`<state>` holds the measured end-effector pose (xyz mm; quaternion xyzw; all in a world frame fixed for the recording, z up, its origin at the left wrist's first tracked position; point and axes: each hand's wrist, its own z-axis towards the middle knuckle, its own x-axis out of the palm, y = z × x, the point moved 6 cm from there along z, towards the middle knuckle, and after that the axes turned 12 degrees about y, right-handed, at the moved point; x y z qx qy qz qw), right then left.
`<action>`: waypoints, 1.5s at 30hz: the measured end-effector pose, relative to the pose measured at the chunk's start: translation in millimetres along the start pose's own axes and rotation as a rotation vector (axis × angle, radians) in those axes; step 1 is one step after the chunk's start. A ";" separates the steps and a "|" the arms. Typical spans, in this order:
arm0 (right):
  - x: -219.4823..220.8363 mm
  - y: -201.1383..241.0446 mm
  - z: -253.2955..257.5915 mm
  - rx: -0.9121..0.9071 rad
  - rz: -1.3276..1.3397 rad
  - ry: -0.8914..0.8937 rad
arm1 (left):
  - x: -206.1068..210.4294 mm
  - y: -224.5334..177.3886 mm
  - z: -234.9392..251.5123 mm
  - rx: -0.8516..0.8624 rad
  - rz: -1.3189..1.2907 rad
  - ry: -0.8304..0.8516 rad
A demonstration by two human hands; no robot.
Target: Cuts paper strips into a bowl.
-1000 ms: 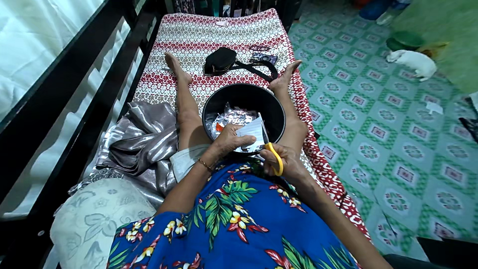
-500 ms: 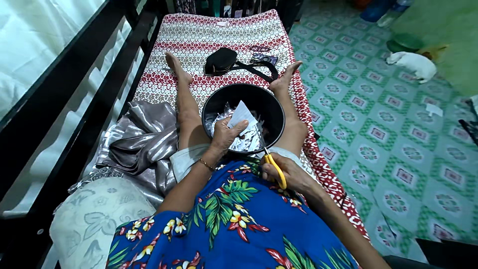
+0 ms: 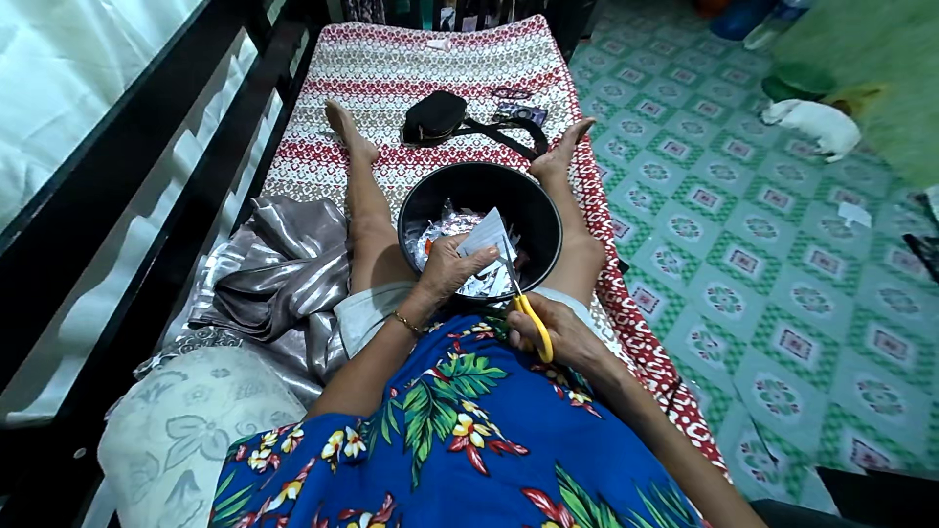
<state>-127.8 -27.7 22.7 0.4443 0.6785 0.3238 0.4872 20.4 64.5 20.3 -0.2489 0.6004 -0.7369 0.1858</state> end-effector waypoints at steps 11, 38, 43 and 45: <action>1.2 -4.3 -0.7 -0.040 0.060 -0.092 | 0.6 -1.5 -0.9 -0.058 0.011 0.001; 4.7 -6.1 4.8 -0.037 0.085 -0.098 | 5.8 -1.4 -1.8 -0.130 0.076 0.181; 4.7 -3.5 5.7 -0.023 0.076 -0.060 | 8.4 -0.6 -2.8 -0.182 0.115 0.271; 3.8 -2.0 4.1 -0.041 0.054 -0.095 | 8.4 -1.1 -2.7 -0.188 0.115 0.272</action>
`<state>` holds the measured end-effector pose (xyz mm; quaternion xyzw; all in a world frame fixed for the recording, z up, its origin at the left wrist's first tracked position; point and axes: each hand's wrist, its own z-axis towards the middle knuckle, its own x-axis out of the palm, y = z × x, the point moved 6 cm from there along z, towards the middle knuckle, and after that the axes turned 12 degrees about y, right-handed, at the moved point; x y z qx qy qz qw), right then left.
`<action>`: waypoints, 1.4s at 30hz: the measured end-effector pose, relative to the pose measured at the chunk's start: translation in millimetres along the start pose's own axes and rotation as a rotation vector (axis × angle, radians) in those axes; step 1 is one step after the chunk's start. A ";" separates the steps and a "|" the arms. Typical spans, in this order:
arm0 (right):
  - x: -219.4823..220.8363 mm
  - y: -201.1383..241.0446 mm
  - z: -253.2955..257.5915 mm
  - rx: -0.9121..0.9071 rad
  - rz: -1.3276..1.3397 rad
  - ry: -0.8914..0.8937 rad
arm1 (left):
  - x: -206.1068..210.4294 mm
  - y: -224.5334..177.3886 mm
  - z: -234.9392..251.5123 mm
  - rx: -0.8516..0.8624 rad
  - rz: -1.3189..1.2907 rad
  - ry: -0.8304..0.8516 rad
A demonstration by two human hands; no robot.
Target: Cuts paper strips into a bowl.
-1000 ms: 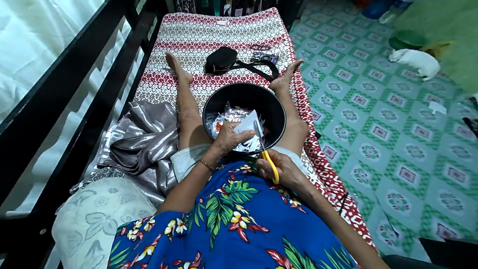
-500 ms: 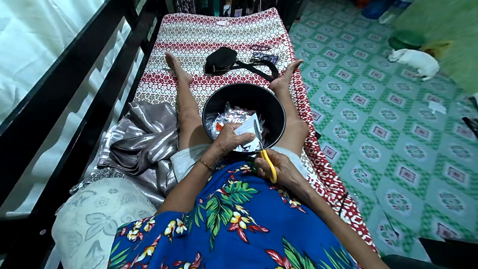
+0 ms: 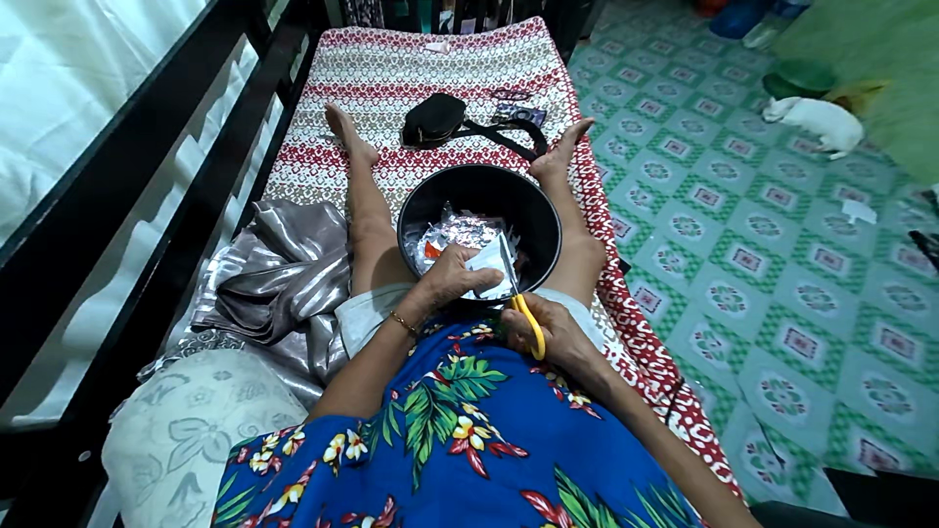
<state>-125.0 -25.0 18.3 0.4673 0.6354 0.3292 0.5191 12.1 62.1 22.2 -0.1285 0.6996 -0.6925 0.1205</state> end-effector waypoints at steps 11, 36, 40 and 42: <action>-1.2 -1.5 -2.0 -0.024 0.169 0.000 | 0.9 0.0 -0.2 -0.017 -0.023 0.012; -3.8 -6.7 -8.1 -0.047 0.210 0.119 | -12.8 -0.5 -2.2 0.131 -0.160 -0.297; -15.0 -19.4 -20.2 -0.054 0.186 0.175 | -29.9 -1.1 -8.1 0.167 -0.256 -0.478; -25.3 -28.5 -27.6 -0.015 0.181 0.182 | -37.0 -4.6 -12.0 0.200 -0.155 -0.547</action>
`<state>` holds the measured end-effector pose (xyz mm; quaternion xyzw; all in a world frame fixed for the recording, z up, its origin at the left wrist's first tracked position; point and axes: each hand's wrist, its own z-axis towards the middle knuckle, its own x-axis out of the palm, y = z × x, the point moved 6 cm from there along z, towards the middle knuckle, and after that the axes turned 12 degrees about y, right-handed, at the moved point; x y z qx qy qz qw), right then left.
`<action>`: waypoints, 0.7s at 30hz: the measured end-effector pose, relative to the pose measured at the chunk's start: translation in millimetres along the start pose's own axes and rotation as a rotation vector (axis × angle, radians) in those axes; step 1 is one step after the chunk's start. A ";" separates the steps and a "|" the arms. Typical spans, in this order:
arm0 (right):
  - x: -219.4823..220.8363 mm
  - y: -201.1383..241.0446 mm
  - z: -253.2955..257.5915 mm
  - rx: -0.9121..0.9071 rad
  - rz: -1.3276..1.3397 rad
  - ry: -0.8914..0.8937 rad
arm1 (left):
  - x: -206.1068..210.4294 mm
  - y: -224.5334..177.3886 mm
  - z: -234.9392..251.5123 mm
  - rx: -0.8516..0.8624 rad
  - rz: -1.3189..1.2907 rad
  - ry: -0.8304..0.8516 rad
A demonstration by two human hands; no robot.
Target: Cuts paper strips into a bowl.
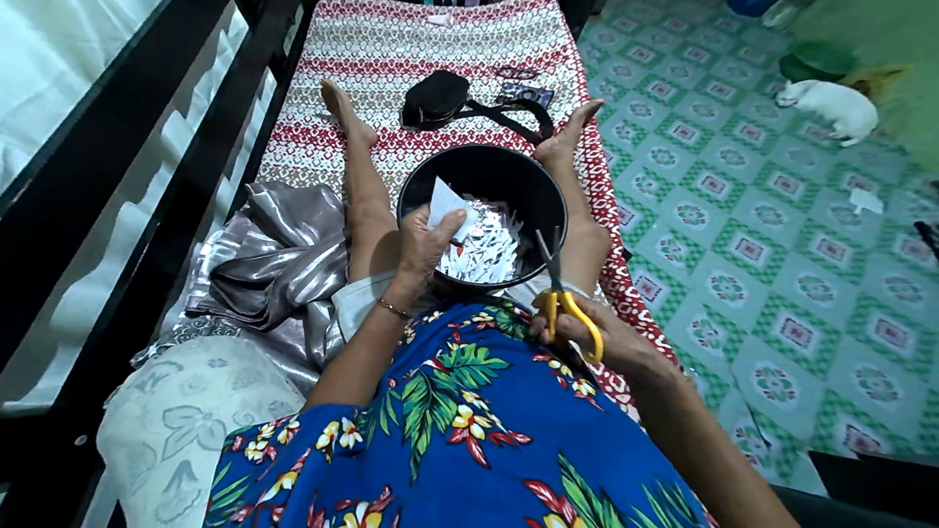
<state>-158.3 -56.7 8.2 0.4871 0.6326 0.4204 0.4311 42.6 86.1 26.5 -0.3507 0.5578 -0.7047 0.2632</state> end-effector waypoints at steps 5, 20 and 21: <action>-21.2 -18.9 -27.6 0.086 -0.011 0.121 | -14.0 -15.1 2.1 0.465 0.674 -0.064; -110.8 -55.7 -8.3 -0.100 0.316 -0.273 | -15.4 5.9 16.2 0.421 0.854 -0.030; -118.3 -53.2 -5.5 -0.128 0.309 -0.310 | -14.5 4.3 15.9 0.424 0.868 -0.025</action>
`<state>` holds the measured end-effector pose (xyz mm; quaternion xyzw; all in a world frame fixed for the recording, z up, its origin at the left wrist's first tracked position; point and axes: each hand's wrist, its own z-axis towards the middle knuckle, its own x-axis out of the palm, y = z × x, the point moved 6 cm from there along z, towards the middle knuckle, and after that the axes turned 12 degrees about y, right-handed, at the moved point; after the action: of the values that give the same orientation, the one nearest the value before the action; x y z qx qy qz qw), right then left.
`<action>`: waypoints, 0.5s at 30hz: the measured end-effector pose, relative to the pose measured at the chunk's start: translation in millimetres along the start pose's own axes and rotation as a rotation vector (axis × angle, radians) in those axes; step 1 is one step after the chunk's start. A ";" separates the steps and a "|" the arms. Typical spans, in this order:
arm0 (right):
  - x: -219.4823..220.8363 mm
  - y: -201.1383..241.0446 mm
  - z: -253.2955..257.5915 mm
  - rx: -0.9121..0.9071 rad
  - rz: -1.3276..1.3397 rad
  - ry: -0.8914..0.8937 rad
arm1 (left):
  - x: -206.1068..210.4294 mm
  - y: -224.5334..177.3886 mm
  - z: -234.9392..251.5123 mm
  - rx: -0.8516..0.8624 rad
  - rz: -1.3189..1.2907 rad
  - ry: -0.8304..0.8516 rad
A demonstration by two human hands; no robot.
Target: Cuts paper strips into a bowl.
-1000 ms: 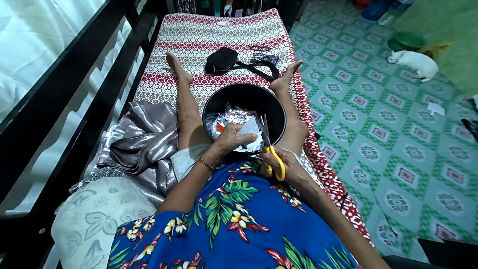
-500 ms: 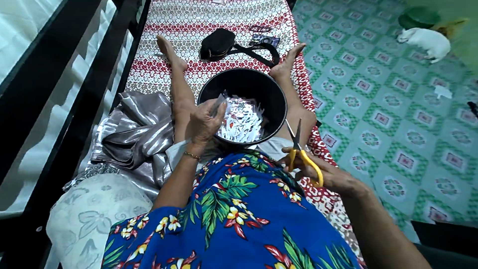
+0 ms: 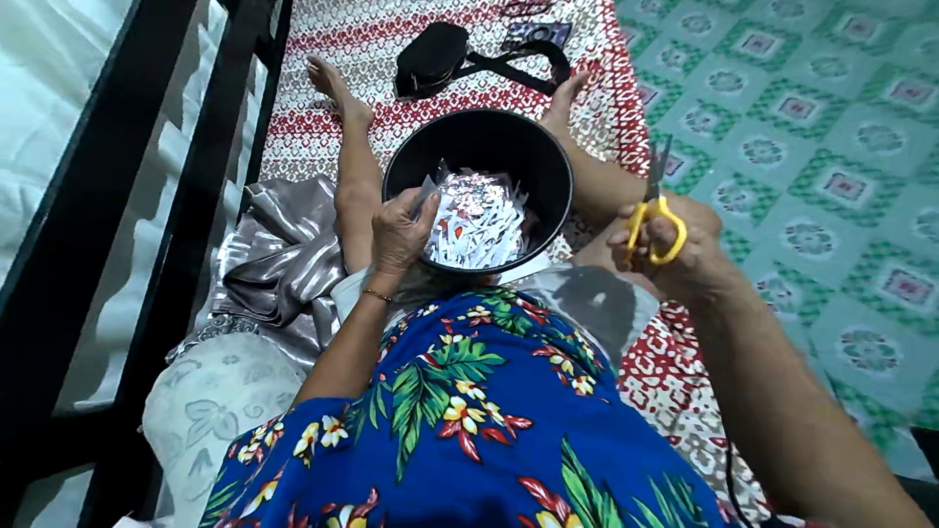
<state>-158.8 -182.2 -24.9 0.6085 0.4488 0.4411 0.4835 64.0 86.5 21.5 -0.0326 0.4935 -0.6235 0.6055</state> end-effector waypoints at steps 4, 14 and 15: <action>-16.2 10.1 21.4 -0.067 -0.010 -0.104 | 0.1 -3.4 0.4 -0.016 0.077 0.055; -44.8 -10.5 78.2 0.091 0.254 -0.224 | 4.6 -3.0 34.2 0.024 0.103 0.388; -44.3 -12.7 81.0 0.101 0.255 -0.231 | 8.8 -1.5 45.2 0.051 0.141 0.428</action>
<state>-90.9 -239.3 -53.5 0.7307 0.3311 0.4027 0.4407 89.4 53.2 40.7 0.1502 0.5960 -0.5847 0.5295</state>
